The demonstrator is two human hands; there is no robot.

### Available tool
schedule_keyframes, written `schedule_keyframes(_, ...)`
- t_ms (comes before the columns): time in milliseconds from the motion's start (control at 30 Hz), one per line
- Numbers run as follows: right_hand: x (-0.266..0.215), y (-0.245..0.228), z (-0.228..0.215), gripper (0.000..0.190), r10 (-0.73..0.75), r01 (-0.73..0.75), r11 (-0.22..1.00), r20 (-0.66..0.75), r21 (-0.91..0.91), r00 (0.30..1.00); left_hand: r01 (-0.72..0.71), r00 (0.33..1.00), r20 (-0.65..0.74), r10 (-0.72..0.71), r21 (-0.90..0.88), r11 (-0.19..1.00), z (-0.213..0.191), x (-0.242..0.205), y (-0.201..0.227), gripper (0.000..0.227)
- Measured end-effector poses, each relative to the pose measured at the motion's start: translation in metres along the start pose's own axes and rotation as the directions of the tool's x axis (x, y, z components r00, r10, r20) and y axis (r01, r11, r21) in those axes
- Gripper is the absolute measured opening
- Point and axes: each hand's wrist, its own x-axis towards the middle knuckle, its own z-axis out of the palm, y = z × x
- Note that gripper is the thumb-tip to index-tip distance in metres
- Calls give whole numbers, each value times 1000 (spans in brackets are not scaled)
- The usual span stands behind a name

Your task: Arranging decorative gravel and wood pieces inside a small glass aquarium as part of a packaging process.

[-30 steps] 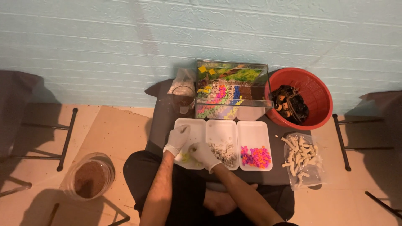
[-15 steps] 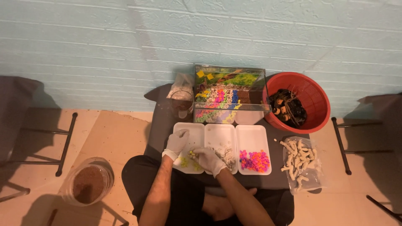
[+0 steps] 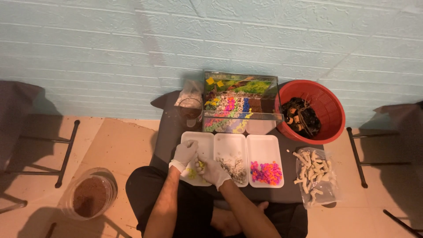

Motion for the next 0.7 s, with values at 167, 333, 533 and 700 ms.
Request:
schedule_keyframes(167,-2,-7,15,29,-50,45,996,63,72,997,102,972,221,-76,-109,989,-16,-42,38,53)
schedule_keyframes(333,14,-8,8,28,-114,111,990,33,91,993,346,890,431,-148,-428,835,-4,-15,14,42)
schedule_keyframes(533,0,-18,36,26,-186,181,980,-54,-76,981,490,832,505,-229,-475,731,-17,-24,26,26)
schedule_keyframes(700,-2,-20,34,25,-166,166,985,7,-46,986,494,840,484,-245,-497,714,-2,-5,9,16)
